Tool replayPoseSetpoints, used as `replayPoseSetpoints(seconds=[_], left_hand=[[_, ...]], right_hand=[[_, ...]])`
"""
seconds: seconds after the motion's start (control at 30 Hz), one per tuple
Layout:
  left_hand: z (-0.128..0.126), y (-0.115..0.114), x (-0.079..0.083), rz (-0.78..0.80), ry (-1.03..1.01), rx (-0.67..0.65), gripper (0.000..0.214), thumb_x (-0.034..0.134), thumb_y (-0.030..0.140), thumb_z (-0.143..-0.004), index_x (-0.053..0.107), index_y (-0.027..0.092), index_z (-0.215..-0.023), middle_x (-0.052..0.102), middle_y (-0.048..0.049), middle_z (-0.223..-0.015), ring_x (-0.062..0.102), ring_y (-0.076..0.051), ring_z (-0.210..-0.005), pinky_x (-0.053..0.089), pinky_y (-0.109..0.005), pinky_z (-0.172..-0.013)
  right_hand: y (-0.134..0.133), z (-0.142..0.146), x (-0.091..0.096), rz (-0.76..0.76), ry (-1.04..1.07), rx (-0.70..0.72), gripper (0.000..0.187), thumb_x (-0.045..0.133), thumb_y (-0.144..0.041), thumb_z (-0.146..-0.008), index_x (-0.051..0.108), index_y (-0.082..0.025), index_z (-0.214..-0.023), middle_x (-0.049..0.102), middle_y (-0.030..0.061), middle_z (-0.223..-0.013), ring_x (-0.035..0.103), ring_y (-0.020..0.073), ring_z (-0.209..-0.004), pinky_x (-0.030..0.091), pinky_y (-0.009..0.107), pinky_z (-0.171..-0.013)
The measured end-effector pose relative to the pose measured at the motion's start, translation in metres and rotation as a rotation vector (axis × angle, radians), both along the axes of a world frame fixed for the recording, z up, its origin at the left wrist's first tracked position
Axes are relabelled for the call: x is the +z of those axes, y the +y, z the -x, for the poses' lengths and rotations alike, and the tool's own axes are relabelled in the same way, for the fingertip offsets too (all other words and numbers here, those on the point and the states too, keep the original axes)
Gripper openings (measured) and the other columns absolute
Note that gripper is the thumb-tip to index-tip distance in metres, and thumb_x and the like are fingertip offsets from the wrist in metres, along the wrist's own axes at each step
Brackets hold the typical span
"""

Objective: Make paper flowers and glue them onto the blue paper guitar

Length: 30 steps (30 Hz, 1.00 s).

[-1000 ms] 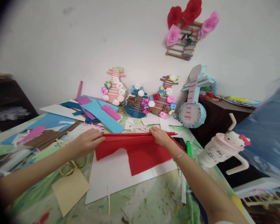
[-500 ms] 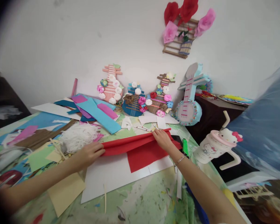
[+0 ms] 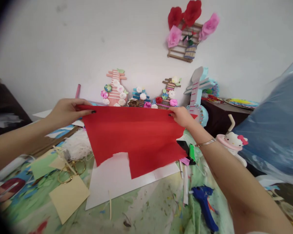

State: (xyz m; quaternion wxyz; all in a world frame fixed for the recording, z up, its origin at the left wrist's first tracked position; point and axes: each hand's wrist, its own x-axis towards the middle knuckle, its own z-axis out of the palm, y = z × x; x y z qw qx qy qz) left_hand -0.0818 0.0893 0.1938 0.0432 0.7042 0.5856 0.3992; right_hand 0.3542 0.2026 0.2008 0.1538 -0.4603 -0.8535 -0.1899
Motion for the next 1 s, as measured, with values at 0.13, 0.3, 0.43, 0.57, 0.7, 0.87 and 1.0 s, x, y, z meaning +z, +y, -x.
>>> replayPoseSetpoints(seconds=[0.13, 0.3, 0.43, 0.57, 0.7, 0.87, 1.0], left_hand=[[0.001, -0.021, 0.025, -0.055, -0.078, 0.026, 0.048, 0.058, 0.047, -0.073, 0.068, 0.004, -0.092, 0.058, 0.0041, -0.065, 0.055, -0.008, -0.06, 0.044, -0.028, -0.069], [0.009, -0.039, 0.04, -0.085, -0.188, 0.037, 0.038, 0.072, 0.045, -0.063, 0.07, 0.016, -0.086, 0.066, -0.001, -0.068, 0.059, -0.013, -0.059, 0.048, -0.025, -0.058], [0.02, -0.035, 0.043, 0.041, -0.329, -0.005, 0.041, 0.073, 0.042, -0.066, 0.067, 0.014, -0.095, 0.065, -0.0023, -0.068, 0.058, -0.012, -0.057, 0.049, -0.025, -0.055], [0.025, -0.019, 0.035, 0.196, -0.448, -0.071, 0.041, 0.075, 0.041, -0.064, 0.065, 0.014, -0.093, 0.066, -0.0031, -0.068, 0.059, -0.013, -0.056, 0.048, -0.024, -0.052], [0.021, 0.005, 0.023, 0.31, -0.486, -0.045, 0.039, 0.077, 0.036, -0.063, 0.063, 0.018, -0.094, 0.069, -0.0036, -0.07, 0.062, -0.016, -0.056, 0.049, -0.026, -0.051], [0.019, 0.038, 0.025, 0.154, -0.6, -0.047, 0.033, 0.076, 0.023, -0.062, 0.061, 0.017, -0.091, 0.069, -0.0039, -0.07, 0.066, -0.018, -0.065, 0.054, -0.029, -0.06], [0.022, 0.043, 0.038, -0.069, -0.704, -0.118, 0.035, 0.078, 0.024, -0.063, 0.061, 0.014, -0.092, 0.069, -0.0039, -0.072, 0.066, -0.017, -0.068, 0.055, -0.037, -0.074]], right_hand=[[-0.015, -0.004, 0.03, -0.072, 0.034, 0.028, 0.023, 0.046, -0.014, -0.08, 0.066, -0.016, -0.091, 0.069, 0.0066, -0.077, 0.061, 0.0193, -0.07, 0.038, 0.027, -0.064], [-0.045, -0.014, 0.057, -0.05, 0.143, 0.081, 0.022, 0.048, -0.018, -0.078, 0.066, -0.016, -0.09, 0.068, 0.0059, -0.075, 0.06, 0.0196, -0.069, 0.039, 0.028, -0.063], [-0.059, -0.018, 0.075, 0.025, 0.132, 0.114, 0.024, 0.045, -0.02, -0.081, 0.065, -0.015, -0.094, 0.069, 0.0092, -0.089, 0.061, 0.0218, -0.08, 0.041, 0.03, -0.071], [-0.049, -0.016, 0.077, 0.131, 0.106, 0.112, 0.022, 0.045, -0.022, -0.08, 0.063, -0.015, -0.09, 0.068, 0.0073, -0.084, 0.059, 0.0201, -0.076, 0.041, 0.029, -0.07], [-0.019, -0.007, 0.063, 0.159, -0.023, 0.01, 0.017, 0.046, -0.021, -0.078, 0.063, -0.017, -0.075, 0.064, 0.0036, -0.069, 0.054, 0.0163, -0.063, 0.035, 0.026, -0.06], [-0.001, 0.001, 0.063, -0.033, 0.029, -0.109, 0.021, 0.048, -0.016, -0.079, 0.068, -0.014, -0.084, 0.069, 0.0087, -0.08, 0.058, 0.0194, -0.072, 0.036, 0.028, -0.065], [-0.013, -0.002, 0.079, -0.204, 0.125, -0.133, 0.024, 0.049, -0.018, -0.084, 0.068, -0.012, -0.097, 0.071, 0.0125, -0.087, 0.06, 0.0202, -0.078, 0.037, 0.028, -0.069]])
